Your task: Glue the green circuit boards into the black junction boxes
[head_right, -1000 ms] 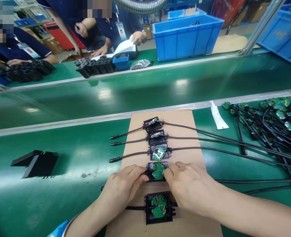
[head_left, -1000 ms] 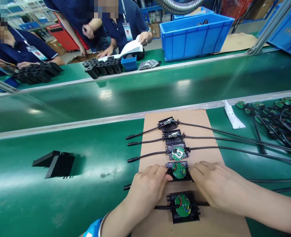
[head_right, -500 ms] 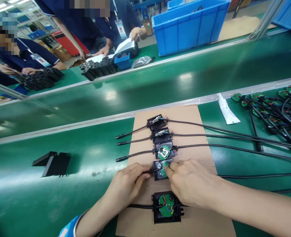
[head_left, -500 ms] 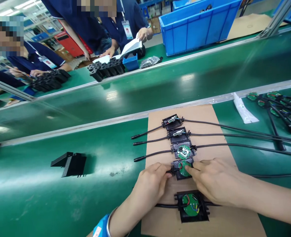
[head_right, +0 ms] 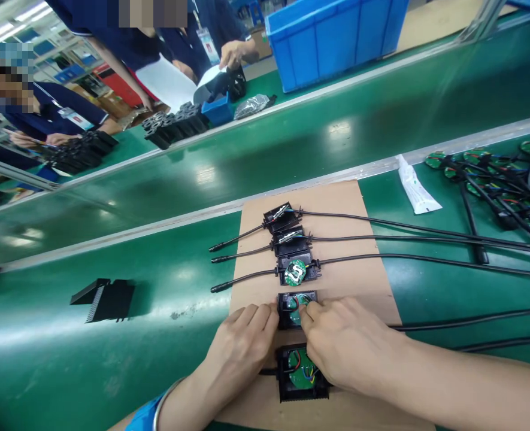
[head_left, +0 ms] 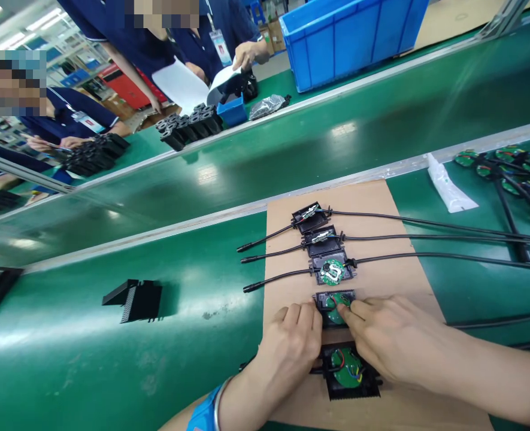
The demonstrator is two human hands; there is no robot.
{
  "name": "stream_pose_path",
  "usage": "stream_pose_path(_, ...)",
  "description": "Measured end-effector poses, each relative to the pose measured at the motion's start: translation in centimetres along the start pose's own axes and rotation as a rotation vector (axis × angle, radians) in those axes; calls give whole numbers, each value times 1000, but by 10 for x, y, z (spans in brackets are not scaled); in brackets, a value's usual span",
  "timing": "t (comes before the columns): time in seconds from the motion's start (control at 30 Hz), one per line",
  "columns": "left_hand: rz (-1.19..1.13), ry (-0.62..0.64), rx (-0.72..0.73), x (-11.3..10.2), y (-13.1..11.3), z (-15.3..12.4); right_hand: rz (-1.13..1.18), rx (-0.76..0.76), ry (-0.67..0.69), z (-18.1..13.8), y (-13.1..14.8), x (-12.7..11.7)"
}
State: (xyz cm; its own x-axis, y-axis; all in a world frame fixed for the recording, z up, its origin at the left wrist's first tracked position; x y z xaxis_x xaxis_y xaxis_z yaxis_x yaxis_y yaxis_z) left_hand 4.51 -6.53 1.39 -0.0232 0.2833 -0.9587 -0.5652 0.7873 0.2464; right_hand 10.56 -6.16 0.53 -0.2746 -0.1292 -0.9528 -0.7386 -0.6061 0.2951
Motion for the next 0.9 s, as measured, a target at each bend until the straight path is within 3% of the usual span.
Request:
stream_pose_path(0.13, 72, 21, 18, 3, -4, 0, -11, 18, 26, 2, 1, 2)
stream_pose_path(0.33, -374, -151, -174, -14, 21, -3, 119, 78, 105, -2, -12, -7)
stream_pose_path(0.47, -631, -91, 30, -6, 1, 7, 158, 180, 200, -14, -25, -10)
stream_pose_path(0.53, -661, -49, 55, 1, -1, 8, 120, 220, 204, -19, -29, -10)
stream_pose_path(0.63, -676, -43, 58, 4, 1, 8, 81, 175, 163, -19, -23, -10)
stream_pose_path(0.77, -699, -43, 53, 5, 0, 6, 65, 94, -26, -15, -16, -16)
stream_pose_path(0.83, -695, -56, 36, 5, 1, 5, 69, 150, -88, -16, -23, -16)
stream_pose_path(0.9, -684, -67, 26, 5, 1, 5, 35, 239, -59, -17, -33, -10)
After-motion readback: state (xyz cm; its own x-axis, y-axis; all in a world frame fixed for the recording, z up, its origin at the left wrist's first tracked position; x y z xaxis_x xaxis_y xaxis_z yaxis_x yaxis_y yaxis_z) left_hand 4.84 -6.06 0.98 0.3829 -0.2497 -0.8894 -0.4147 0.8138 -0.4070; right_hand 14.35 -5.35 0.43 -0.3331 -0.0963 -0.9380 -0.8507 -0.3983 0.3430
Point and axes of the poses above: each hand's wrist, its own z-axis towards the middle knuckle, its own x-axis out of the palm, y = z × x, the point moved 10 cm from there along z, towards the middle knuckle, and after that the axes turned 3 degrees about -y, right-handed, at the moved point
